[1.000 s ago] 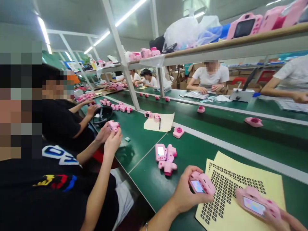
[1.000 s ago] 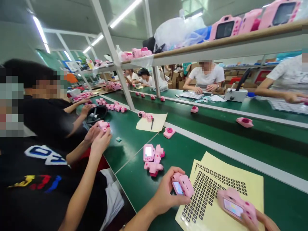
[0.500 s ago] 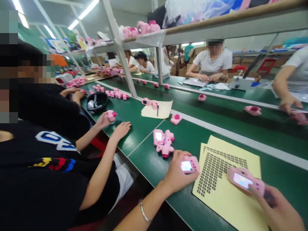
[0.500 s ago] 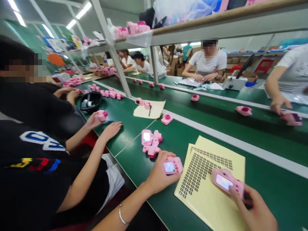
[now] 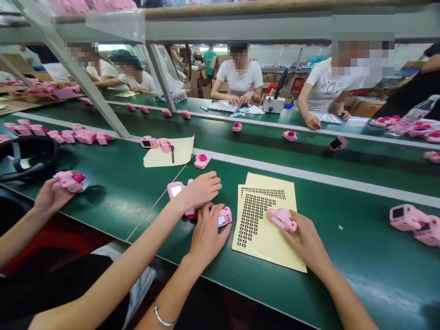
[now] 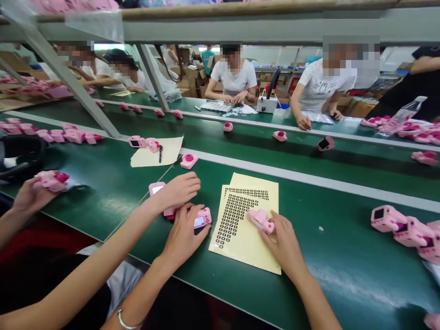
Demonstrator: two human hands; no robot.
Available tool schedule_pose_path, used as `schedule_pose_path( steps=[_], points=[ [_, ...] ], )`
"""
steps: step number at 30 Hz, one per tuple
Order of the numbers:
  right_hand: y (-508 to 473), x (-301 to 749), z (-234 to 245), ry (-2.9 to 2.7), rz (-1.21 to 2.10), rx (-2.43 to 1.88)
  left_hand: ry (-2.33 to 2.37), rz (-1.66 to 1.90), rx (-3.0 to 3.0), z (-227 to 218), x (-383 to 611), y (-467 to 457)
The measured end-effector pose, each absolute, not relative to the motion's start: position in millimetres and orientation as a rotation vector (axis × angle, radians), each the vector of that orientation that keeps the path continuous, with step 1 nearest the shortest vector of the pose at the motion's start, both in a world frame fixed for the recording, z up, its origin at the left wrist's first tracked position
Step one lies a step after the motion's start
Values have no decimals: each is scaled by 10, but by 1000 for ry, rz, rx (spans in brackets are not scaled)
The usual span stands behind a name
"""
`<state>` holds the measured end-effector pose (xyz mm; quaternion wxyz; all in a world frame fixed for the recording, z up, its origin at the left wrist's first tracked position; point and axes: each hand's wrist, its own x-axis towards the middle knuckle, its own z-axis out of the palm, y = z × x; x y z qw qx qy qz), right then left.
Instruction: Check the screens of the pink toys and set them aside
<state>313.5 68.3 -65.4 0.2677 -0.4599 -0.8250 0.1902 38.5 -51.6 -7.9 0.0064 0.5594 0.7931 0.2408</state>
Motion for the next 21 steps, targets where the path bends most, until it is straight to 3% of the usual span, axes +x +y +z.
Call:
schedule_pose_path(
  steps=[7,21],
  points=[
    [684,3209,-750,-2164,464,-1199,2472,805,1918,-201,403,-542],
    [856,3386,-869,-2252,329,-1089,2295,1018,1660,-360,458,-734]
  ],
)
